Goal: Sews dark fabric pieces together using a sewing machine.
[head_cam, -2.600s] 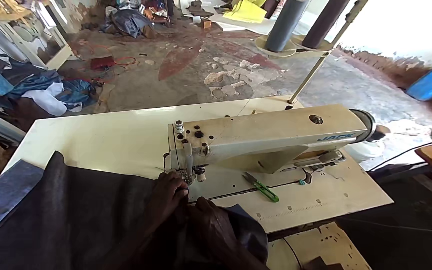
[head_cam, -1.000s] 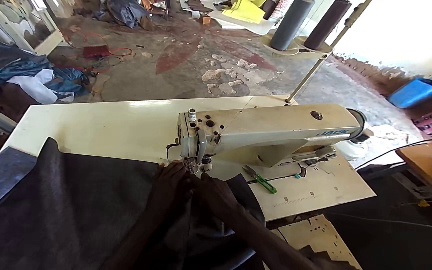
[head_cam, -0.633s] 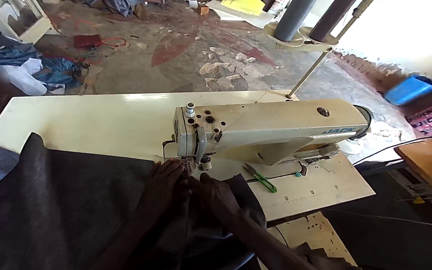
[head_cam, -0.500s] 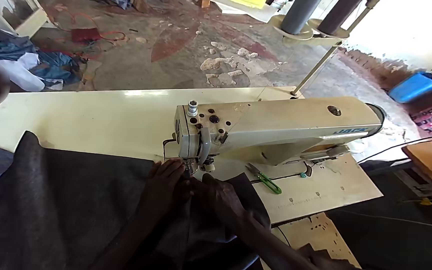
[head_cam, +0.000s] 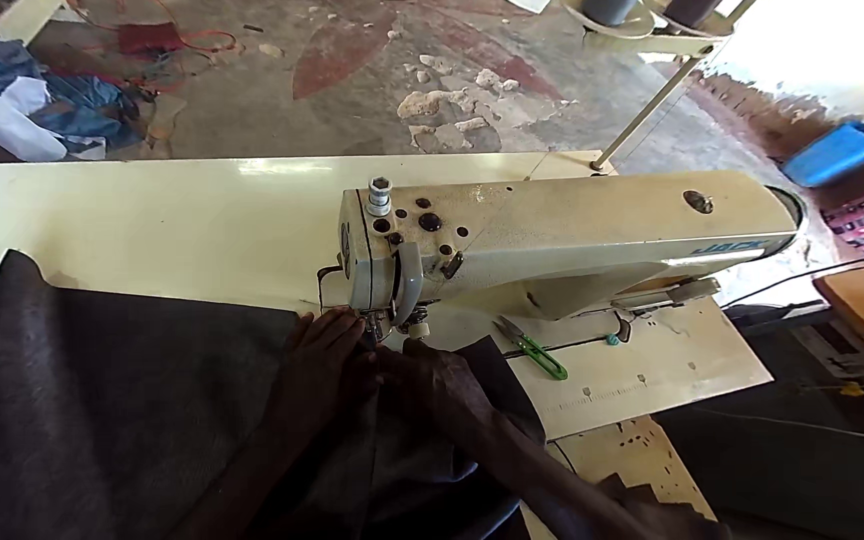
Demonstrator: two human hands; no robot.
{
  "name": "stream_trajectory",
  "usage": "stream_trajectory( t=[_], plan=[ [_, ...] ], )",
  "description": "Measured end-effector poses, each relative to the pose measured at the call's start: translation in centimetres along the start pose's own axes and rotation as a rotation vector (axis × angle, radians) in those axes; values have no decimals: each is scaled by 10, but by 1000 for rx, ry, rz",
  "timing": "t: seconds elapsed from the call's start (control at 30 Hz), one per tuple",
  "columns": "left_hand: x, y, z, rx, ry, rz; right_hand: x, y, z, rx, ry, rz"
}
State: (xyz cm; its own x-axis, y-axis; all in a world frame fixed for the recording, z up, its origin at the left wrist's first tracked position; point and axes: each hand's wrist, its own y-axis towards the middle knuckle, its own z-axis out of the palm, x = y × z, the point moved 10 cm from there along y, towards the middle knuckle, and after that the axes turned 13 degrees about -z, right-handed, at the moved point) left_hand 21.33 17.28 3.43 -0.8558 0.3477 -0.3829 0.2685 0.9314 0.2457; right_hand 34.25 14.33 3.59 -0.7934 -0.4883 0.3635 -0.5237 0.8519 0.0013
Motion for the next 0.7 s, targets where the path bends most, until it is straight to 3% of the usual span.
stream_trajectory(
  t=[0.33, 0.4, 0.53, 0.63, 0.7],
  plan=[
    [2, 16, -1, 6, 9, 7, -9, 9, -2, -20, -27, 15],
    [2, 17, -1, -9, 28, 13, -9, 8, -6, -110, -65, -6],
    [-11, 3, -16, -108, 25, 150, 8, -9, -16, -444, -183, -188],
    [-22, -22, -16, -65, -17, 282, 22, -17, -13, -445, -181, -332],
    [-18, -31, -11, -1, -49, 263, 22, -21, -9, -400, -129, -354]
  ],
)
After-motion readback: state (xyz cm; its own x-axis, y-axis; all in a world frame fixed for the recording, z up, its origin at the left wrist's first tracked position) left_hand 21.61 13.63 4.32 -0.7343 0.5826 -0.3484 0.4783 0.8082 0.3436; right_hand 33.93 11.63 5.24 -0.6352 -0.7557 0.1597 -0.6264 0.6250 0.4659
